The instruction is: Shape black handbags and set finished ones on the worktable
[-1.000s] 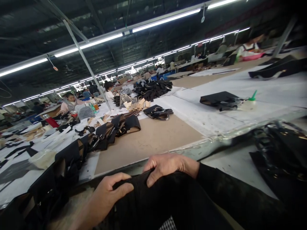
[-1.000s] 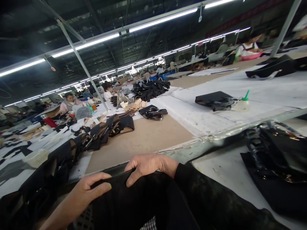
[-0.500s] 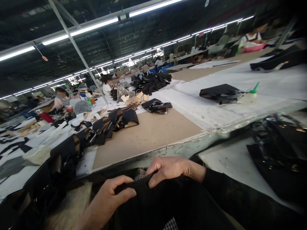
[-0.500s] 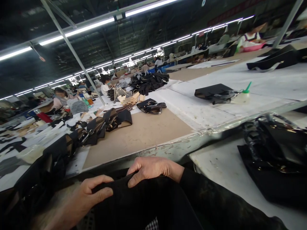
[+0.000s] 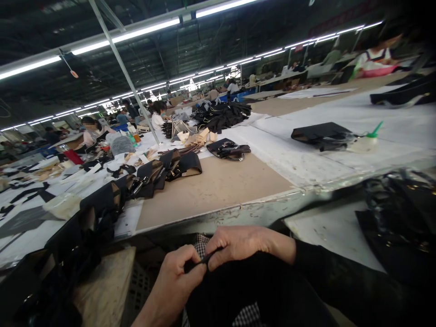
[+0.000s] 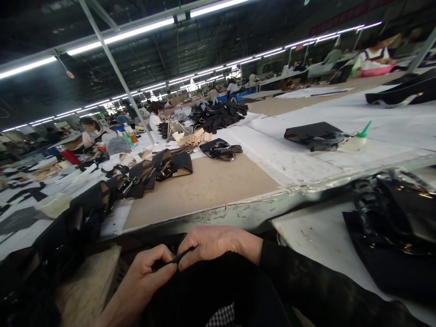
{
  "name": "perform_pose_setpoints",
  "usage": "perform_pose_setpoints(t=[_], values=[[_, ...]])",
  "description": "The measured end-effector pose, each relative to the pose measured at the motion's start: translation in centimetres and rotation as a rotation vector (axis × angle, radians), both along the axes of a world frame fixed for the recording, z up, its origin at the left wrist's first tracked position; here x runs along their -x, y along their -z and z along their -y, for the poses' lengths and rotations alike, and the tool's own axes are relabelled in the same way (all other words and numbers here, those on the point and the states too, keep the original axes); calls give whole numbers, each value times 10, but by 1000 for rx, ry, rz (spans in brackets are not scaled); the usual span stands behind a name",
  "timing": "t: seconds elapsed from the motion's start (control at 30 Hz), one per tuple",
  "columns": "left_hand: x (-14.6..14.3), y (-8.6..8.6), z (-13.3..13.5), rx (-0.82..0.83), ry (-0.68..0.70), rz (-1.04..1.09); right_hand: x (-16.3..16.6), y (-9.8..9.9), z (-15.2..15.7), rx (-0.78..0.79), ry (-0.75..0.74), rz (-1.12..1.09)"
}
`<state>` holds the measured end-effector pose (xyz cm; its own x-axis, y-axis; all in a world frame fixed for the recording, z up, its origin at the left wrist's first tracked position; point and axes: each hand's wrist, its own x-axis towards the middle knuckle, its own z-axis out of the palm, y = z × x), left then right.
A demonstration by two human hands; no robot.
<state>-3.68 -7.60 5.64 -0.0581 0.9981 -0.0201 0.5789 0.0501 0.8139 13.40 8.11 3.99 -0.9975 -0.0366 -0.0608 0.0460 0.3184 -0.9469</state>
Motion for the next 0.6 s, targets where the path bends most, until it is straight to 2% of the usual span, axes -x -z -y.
perform_pose_setpoints(t=[0.1, 0.27, 0.33, 0.43, 0.6], values=[[-2, 2, 5, 37, 11, 41, -5, -2, 6, 41, 2, -8], [5, 9, 13, 235, 101, 316, -14, 0, 16, 49, 38, 4], [6, 11, 14, 265, 102, 391, -16, 3, 19, 9, 59, -5], [1, 17, 13, 278, 30, 419, -16, 9, 23, -89, 69, -44], [-16, 42, 16, 250, -52, 302, -17, 32, 31, -269, 64, -108]])
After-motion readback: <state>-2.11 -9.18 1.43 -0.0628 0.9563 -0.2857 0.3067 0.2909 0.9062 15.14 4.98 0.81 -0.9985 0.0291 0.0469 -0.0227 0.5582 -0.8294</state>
